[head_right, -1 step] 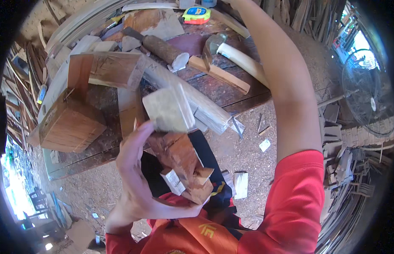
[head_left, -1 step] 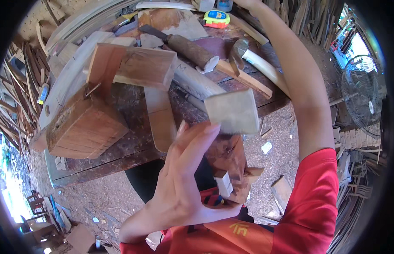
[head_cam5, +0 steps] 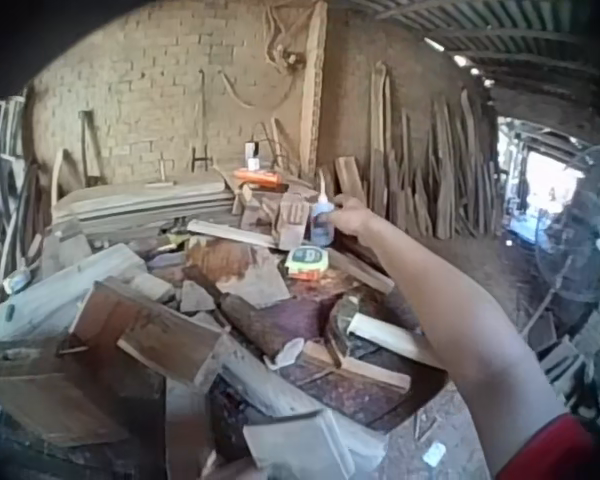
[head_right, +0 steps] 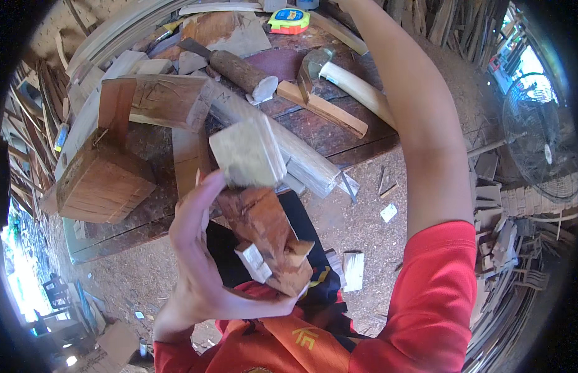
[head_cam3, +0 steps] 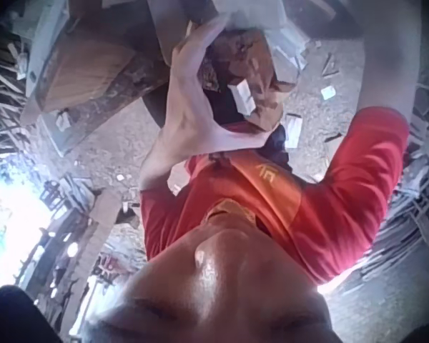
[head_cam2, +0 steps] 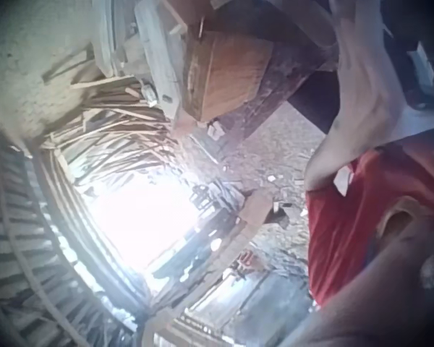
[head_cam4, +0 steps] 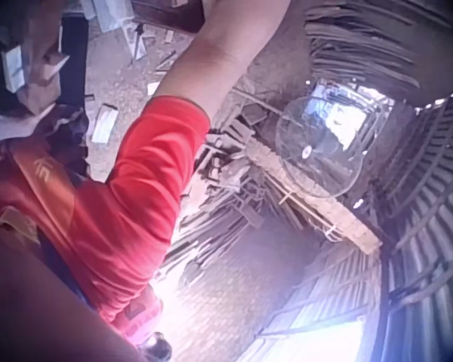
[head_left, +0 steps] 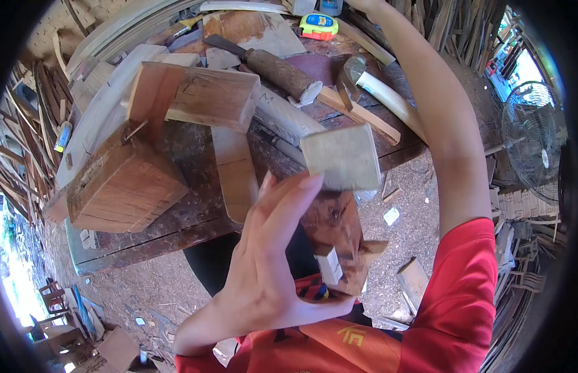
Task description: The person is assembling small wooden components, applying glue, and checking fits.
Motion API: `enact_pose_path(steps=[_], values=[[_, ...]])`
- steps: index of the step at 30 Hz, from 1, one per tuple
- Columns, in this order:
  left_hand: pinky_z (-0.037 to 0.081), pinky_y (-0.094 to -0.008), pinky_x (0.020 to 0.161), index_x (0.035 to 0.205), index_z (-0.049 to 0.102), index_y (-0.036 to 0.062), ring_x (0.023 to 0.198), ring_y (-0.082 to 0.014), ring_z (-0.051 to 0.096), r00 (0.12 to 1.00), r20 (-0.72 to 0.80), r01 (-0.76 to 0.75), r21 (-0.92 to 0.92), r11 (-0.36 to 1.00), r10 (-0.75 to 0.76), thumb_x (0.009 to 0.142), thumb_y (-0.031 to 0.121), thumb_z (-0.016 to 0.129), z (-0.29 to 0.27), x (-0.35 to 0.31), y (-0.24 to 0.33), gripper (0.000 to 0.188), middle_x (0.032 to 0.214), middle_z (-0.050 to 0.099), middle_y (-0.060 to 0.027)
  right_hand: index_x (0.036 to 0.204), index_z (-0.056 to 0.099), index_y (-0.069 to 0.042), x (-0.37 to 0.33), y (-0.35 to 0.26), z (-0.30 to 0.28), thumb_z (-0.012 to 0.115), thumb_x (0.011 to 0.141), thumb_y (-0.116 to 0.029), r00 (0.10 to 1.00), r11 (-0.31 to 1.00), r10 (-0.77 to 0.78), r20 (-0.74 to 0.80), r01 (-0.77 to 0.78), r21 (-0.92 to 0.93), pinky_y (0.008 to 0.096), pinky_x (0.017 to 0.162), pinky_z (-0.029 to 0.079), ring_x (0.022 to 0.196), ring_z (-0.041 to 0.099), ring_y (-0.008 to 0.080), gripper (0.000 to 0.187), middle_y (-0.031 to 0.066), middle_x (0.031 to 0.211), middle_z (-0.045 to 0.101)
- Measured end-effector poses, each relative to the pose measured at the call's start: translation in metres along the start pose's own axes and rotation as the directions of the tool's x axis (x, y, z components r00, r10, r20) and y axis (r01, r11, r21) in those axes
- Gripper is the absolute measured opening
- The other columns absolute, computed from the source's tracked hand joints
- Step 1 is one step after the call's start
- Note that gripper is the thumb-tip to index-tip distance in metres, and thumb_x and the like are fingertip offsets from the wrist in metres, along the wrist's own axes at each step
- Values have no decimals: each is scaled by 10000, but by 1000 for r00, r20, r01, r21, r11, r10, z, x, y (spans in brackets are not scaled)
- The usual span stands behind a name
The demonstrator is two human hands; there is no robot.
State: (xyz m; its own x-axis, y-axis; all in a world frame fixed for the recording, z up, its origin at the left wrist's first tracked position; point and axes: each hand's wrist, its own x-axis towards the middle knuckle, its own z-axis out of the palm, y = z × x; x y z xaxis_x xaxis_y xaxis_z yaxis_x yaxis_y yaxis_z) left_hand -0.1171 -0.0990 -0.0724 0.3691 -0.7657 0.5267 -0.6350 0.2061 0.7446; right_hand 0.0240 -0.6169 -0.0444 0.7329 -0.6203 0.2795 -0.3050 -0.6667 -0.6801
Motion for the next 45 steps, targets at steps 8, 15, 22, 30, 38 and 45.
enact_pose_path(steps=[8,15,22,30,38,45], values=[[248,-458,1241,1554,176,-45,1488,-386,352,996,67,-59,84,995,54,515,281,1036,4,18,-4,1388,1576,302,-280,1346,584,-2,-60,-34,-57,803,854,-118,980,949,-135,-144,170,265,372,1025,498,1182,641,235,551,155,1258,691],[326,-446,1205,1539,252,-45,1441,-370,415,992,94,-96,133,987,84,525,240,1015,12,32,5,1301,1556,369,-235,1440,477,-24,-227,-70,-149,819,838,-165,960,964,-231,-157,248,98,390,1002,510,1145,647,238,707,168,1224,667],[376,-442,1180,1529,280,-43,1400,-380,462,977,162,-164,158,974,138,538,187,989,38,58,14,1240,1535,401,-229,1286,618,-20,-359,-62,-199,815,738,-239,953,907,-303,11,292,-304,377,1076,437,1156,626,225,622,96,1220,666],[419,-443,1115,1534,302,-28,1320,-380,530,956,280,-125,133,983,84,533,114,939,73,81,22,1195,1461,452,-214,1274,687,-85,-402,-60,-220,815,697,-209,936,767,-308,174,352,-536,366,980,523,1127,686,223,604,77,1234,710],[432,-437,1093,1540,314,-8,1285,-387,542,929,263,-318,200,927,261,536,97,930,94,85,12,1182,1412,485,-217,1237,683,-39,-401,-67,-215,811,644,-116,910,764,-313,273,412,-496,409,1043,485,1158,664,277,612,138,1240,687],[428,-436,1098,1533,331,-6,1283,-394,538,911,293,-378,308,873,291,529,89,930,97,85,-10,1173,1393,500,-215,1258,691,-77,-397,-79,-220,807,653,-73,884,606,-317,343,467,-644,421,1036,505,1193,661,281,615,110,1275,688]])
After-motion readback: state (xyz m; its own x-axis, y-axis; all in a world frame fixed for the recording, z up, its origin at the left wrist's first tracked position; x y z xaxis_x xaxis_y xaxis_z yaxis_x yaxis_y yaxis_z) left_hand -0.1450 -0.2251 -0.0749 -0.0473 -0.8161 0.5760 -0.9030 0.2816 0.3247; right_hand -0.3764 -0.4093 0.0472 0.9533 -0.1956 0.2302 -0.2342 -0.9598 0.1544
